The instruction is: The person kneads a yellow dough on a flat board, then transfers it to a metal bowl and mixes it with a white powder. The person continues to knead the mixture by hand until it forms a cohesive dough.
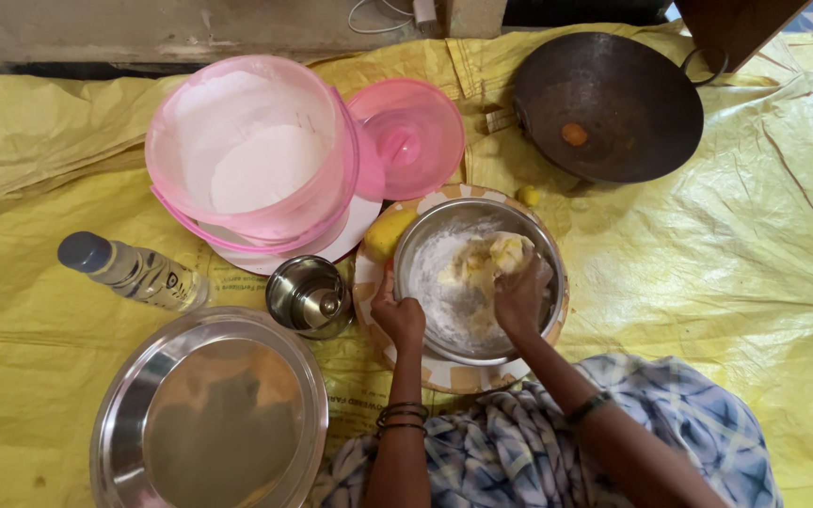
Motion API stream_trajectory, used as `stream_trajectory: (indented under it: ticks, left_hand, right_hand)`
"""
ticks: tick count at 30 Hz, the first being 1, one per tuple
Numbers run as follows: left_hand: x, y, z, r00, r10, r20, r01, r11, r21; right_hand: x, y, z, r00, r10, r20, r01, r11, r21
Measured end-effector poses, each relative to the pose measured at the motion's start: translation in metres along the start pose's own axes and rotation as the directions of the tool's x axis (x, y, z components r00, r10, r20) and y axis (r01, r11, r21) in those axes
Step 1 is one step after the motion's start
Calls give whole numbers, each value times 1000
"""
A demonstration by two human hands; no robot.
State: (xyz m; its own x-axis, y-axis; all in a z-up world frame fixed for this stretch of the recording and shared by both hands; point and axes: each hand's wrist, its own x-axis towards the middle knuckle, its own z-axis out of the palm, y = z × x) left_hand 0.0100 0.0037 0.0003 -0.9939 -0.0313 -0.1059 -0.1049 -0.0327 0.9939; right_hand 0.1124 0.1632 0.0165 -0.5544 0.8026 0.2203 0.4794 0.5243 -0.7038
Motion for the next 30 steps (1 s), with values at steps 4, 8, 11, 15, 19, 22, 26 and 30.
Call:
stream_trajectory:
  ticks: [4, 8, 11, 15, 19, 22, 26, 30]
  left_hand:
    - [-1, 5, -4, 997, -46, 56, 50, 997, -62]
    - [2, 22, -6, 995, -13, 94, 18, 998, -53]
    - [3, 25, -6, 975, -208, 78, 208, 978, 11]
    - [2, 21, -5, 997, -58, 58, 60, 997, -39]
    - [2, 14, -7, 993, -107, 57, 114, 984, -140]
    - [4, 12, -2, 997, -52, 62, 65, 969, -238]
    - [4, 2, -5, 998, 46, 39, -40, 986, -164]
    - [9, -8, -6, 998, 41, 42, -34, 987, -154]
  right_hand:
    - [26, -6, 20, 997, 49, 52, -41, 988, -149]
    - [58, -28, 28, 932, 64, 357, 45, 956, -289]
    - [64, -42, 33, 855, -84, 511, 221, 952, -213]
    - [58, -63, 34, 703, -374, 605, 512, 857, -65]
    - [39, -77, 16, 517, -150, 843, 514, 842, -165]
    - [13, -81, 0, 421, -268, 866, 668, 738, -97]
    - [4, -65, -24, 376, -418, 827, 724, 689, 20]
    - [19, -44, -43, 418, -339, 843, 591, 806, 31]
